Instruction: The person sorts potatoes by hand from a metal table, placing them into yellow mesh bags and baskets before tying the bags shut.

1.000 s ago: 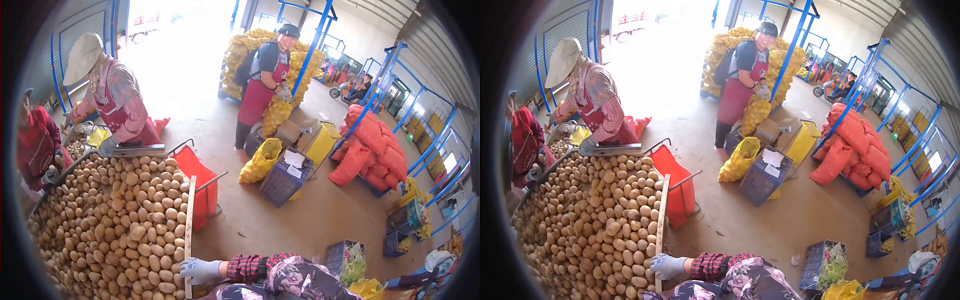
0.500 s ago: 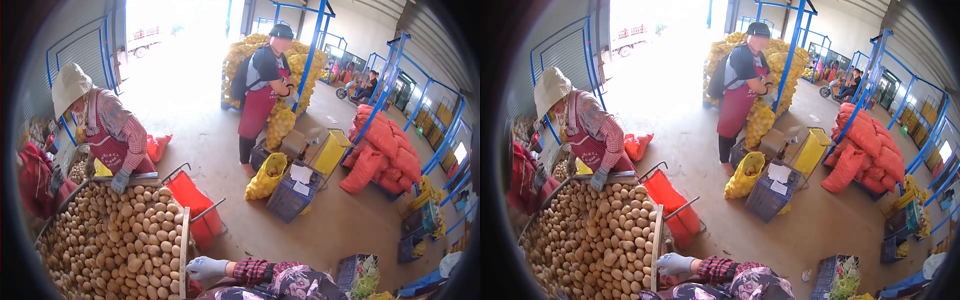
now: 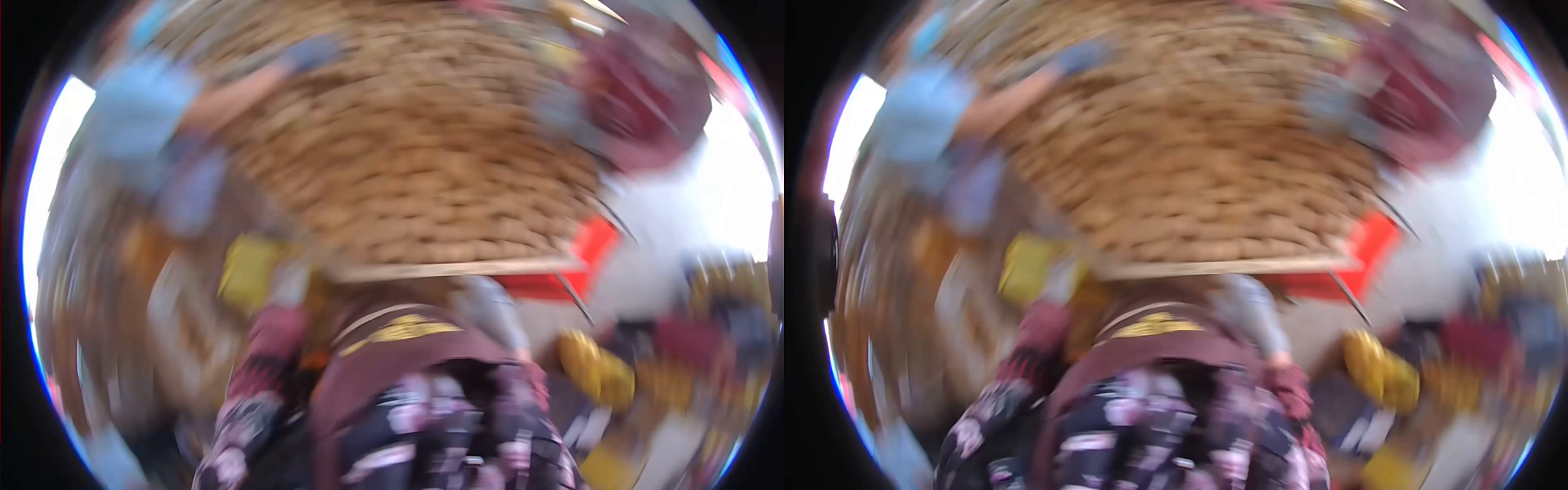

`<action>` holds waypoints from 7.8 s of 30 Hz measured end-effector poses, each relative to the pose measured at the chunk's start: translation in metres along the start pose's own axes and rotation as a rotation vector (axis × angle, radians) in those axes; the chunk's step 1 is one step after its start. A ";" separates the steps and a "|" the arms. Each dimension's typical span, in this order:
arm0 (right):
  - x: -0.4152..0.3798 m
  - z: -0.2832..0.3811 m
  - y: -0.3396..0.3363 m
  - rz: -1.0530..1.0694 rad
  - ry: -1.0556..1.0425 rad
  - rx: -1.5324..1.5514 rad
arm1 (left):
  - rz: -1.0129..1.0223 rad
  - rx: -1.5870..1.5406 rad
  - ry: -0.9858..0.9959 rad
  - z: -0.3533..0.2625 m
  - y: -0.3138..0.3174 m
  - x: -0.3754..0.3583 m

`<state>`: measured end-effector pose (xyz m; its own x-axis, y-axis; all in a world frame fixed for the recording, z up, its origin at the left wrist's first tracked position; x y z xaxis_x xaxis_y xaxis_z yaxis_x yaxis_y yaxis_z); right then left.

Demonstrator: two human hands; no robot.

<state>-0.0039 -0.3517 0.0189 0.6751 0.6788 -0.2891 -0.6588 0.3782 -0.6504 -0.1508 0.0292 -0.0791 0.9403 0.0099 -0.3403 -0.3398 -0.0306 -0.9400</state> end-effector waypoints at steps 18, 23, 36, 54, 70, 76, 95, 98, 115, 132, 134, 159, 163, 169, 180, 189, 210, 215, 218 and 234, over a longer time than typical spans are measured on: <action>0.184 0.153 0.097 0.384 -0.657 -0.236 | -0.837 -1.599 -0.956 0.071 0.044 -0.147; 0.212 0.138 0.090 0.412 -0.568 -0.283 | -0.738 -1.064 -1.477 0.131 0.091 -0.137; 0.225 0.227 0.131 1.122 -0.153 0.424 | -0.761 -2.047 -1.019 0.104 0.139 -0.136; 0.167 0.159 0.512 1.297 -0.479 0.010 | -0.512 -2.009 -1.021 0.151 0.110 -0.155; 0.083 0.111 0.389 1.735 0.698 -0.079 | -0.316 -1.505 -1.189 0.161 0.173 -0.130; 0.209 0.381 0.388 1.335 -0.537 -0.159 | -0.249 -1.698 -1.057 0.110 0.215 -0.070; 0.304 0.405 0.581 1.538 -0.513 -1.519 | -0.200 -1.589 -1.073 0.156 0.175 -0.120; 0.324 0.387 0.588 1.404 -0.365 -1.167 | -0.229 -1.609 -1.095 0.155 0.174 -0.125; 0.340 0.446 0.560 1.117 -0.279 0.127 | -0.345 -1.815 -1.140 0.125 0.172 -0.073; 0.404 0.100 0.437 0.783 0.114 -0.631 | -0.757 -2.068 -1.282 0.095 0.247 -0.087; 0.400 0.054 0.449 0.911 0.291 -0.590 | -0.797 -2.211 -1.289 0.092 0.241 -0.083; 0.264 0.292 0.557 1.541 -0.759 -0.973 | -1.329 -2.901 -1.556 -0.091 0.218 -0.140; 0.227 0.285 0.576 1.569 -0.859 -1.210 | -1.410 -2.909 -1.582 -0.127 0.198 -0.130; 0.124 0.277 0.588 1.719 -1.463 -2.014 | -1.772 -2.973 -1.547 -0.200 0.196 -0.145; 0.038 0.166 0.506 1.485 -2.392 -1.940 | -1.812 -2.279 -1.834 -0.342 0.165 -0.072; -0.123 0.091 0.411 2.049 -1.525 -1.687 | -2.590 -2.252 -1.898 -0.542 0.091 -0.086; -0.507 -0.191 -0.011 2.231 -3.025 -2.454 | -4.084 1.178 -1.370 -0.794 -0.140 0.131; -0.561 -0.307 -0.105 2.915 -2.257 -2.533 | -3.438 1.322 -2.732 -0.942 -0.192 0.172; -0.563 -0.329 -0.166 3.013 -1.793 -2.723 | -3.284 1.616 -2.897 -1.022 -0.247 0.175; -0.580 -0.460 -0.399 3.461 -0.807 -2.201 | -2.980 1.109 -2.726 -1.357 -0.357 0.293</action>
<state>0.0201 -1.1852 0.1229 0.5822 -0.7909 -0.1884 0.8116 0.5517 0.1923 0.2724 -1.3132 0.1916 -0.4763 -0.8606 -0.1801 -0.8775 0.4525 0.1588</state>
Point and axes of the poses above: each hand's wrist, its own x-axis towards the middle knuckle, its own y-axis out of the palm, z = x × y, the point moved 3 cm from there along x, towards the middle knuckle, and after that the axes turned 14 degrees about z, right-handed, at the moved point
